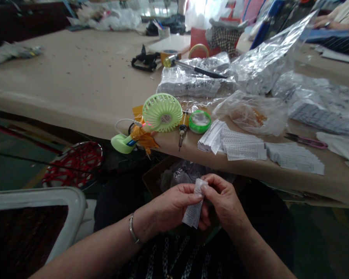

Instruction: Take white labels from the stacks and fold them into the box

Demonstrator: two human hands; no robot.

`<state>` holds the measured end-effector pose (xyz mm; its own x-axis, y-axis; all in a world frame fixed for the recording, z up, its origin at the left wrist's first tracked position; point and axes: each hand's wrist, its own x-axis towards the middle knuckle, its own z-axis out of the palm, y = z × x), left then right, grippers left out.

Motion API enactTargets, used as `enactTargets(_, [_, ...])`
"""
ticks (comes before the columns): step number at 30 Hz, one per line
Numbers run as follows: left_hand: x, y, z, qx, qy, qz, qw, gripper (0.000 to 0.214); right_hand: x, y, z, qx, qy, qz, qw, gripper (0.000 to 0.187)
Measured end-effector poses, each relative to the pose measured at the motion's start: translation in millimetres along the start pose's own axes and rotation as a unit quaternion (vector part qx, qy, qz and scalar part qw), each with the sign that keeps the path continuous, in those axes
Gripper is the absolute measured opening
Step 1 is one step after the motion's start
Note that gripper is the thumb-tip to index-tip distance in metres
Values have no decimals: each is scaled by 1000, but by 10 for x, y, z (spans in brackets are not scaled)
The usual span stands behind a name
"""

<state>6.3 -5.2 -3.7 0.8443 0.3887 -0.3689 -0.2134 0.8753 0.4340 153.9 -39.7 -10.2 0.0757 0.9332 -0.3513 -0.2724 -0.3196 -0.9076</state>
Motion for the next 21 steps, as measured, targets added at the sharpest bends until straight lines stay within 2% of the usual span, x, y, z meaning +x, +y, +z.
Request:
enactTargets(4, [-47,-42,-58,12,-1,-7,1000,36,-23,49,-37,-26,-78,41,996,22])
enactTargets(7, [-91,-48,-61,25,-25,-25,999,33,5,20,-106,-61,-197,49,977,44])
enactTargets(9, [-115,-53,-53,31,-44,-41,998,34,38,-11,-138,-72,-278,37,957,46])
enactTargets(11, [-133,-65,-41,39,-49,-55,997,37,69,-26,-145,-56,-328,31,943,41])
enactTargets(13, [-146,-82,-25,50,-51,-70,995,37,87,-19,-130,-23,-340,46,939,35])
enactTargets(17, [-159,-112,12,45,-36,-81,995,37,88,24,-81,18,-317,66,946,26])
enactTargets(21, [-156,-134,34,27,-6,-59,998,33,71,52,-68,-1,-309,70,948,24])
